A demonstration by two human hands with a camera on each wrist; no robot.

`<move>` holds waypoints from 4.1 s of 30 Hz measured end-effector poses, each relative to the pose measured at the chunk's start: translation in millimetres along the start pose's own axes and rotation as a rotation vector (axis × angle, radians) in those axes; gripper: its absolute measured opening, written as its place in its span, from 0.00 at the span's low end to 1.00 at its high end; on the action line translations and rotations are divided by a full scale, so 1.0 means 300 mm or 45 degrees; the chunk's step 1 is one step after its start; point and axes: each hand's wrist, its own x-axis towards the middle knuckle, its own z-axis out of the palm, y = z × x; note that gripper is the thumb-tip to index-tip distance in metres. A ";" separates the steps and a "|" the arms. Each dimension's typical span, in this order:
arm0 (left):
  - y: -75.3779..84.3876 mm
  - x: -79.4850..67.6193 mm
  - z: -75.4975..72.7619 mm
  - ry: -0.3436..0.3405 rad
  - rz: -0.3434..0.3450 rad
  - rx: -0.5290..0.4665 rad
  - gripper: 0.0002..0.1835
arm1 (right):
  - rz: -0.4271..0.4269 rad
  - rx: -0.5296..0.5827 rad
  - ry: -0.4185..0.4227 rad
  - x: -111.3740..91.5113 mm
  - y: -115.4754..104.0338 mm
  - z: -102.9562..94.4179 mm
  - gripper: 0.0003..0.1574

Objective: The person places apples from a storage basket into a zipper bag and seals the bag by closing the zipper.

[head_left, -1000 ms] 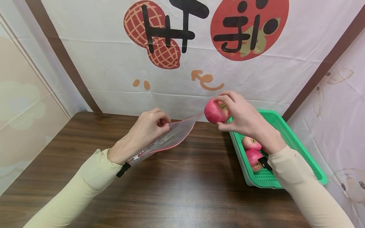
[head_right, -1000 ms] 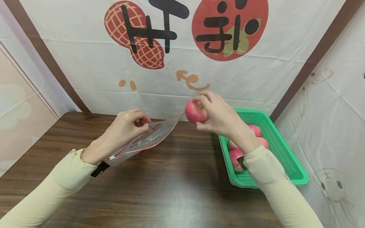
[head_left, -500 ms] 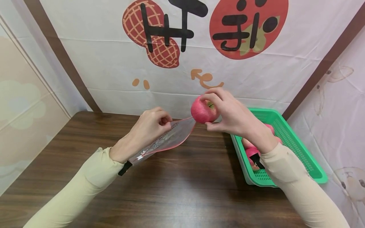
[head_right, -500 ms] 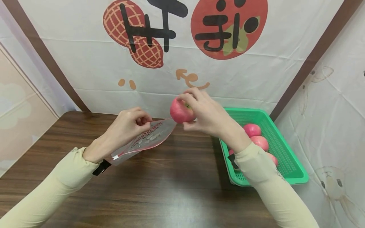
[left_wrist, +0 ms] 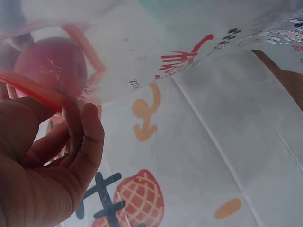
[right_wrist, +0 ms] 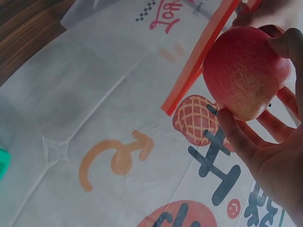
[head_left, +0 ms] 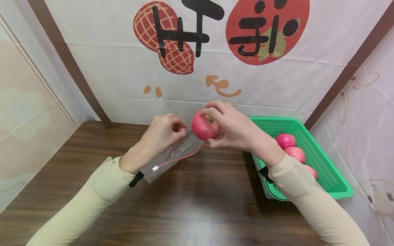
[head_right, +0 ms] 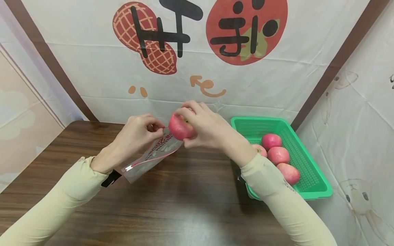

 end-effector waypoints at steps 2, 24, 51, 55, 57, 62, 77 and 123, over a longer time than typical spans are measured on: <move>0.002 0.003 -0.006 0.004 -0.003 -0.003 0.05 | 0.007 -0.001 -0.005 0.004 -0.005 0.002 0.47; 0.002 0.048 -0.047 -0.038 -0.162 -0.145 0.03 | 0.046 -0.010 -0.011 0.018 -0.043 0.034 0.45; 0.031 0.054 -0.077 -0.062 -0.192 -0.220 0.04 | 0.017 -0.063 -0.057 0.061 -0.044 0.092 0.40; 0.037 0.060 -0.088 -0.064 -0.148 -0.223 0.03 | -0.016 0.016 0.008 0.072 -0.044 0.079 0.33; 0.039 0.064 -0.096 -0.053 -0.130 -0.234 0.03 | -0.041 0.049 0.041 0.076 -0.045 0.065 0.32; 0.032 0.070 -0.118 0.000 -0.152 -0.219 0.03 | -0.065 0.057 0.098 0.068 -0.039 0.027 0.30; 0.018 0.070 -0.104 -0.033 -0.196 -0.204 0.04 | 0.105 0.001 0.097 -0.068 0.063 -0.054 0.35; -0.013 0.032 -0.090 -0.001 -0.146 -0.202 0.02 | 0.787 0.057 -0.159 -0.452 0.453 -0.088 0.41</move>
